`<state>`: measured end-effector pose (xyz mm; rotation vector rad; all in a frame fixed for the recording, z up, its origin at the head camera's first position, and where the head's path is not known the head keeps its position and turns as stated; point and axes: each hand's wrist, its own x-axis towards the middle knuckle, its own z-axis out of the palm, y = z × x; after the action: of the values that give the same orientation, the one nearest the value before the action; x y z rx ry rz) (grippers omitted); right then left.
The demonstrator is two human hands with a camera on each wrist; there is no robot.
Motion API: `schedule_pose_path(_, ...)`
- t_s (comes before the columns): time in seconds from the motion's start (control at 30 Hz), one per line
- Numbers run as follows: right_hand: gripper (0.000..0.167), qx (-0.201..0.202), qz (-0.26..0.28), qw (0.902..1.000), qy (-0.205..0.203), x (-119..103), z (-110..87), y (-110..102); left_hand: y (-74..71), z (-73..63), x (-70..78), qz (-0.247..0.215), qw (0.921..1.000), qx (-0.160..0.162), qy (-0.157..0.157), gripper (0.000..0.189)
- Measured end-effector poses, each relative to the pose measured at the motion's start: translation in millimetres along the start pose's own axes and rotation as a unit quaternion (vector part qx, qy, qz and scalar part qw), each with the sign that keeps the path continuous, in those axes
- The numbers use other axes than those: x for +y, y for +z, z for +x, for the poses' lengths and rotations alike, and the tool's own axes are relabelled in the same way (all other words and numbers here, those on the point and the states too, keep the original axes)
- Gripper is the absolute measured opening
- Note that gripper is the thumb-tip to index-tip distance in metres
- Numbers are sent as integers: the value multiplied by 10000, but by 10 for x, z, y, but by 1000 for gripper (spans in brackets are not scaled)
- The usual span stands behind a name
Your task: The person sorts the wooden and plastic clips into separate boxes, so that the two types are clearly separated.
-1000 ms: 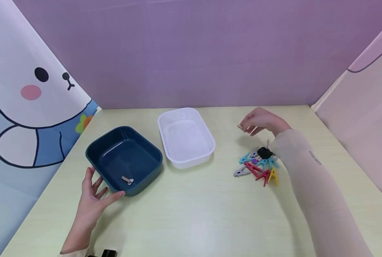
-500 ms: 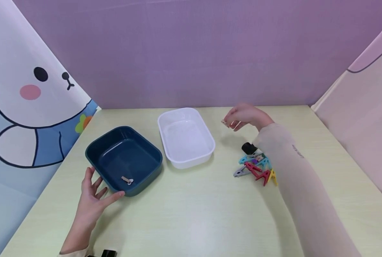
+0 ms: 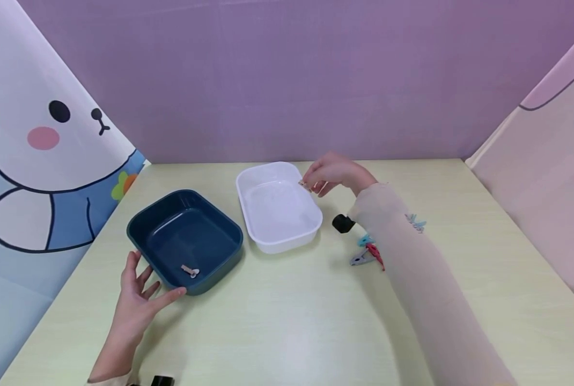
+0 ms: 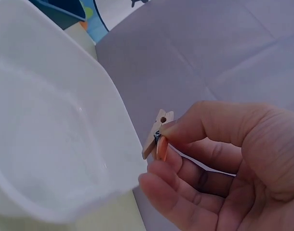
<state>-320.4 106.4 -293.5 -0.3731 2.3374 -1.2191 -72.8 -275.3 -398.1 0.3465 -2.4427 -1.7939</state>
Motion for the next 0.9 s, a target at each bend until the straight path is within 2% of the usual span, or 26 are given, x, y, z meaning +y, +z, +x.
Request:
schedule_pose_path(0.57,21,-620,94,9977,-249,-364,201,518,-24,20,-25,-77,10000,-39,-32,125)
schedule_pose_path(0.9,13,-978,224,9940,-446,-602,268,858,-37,11,-23,-116,9999,-4,-24,125)
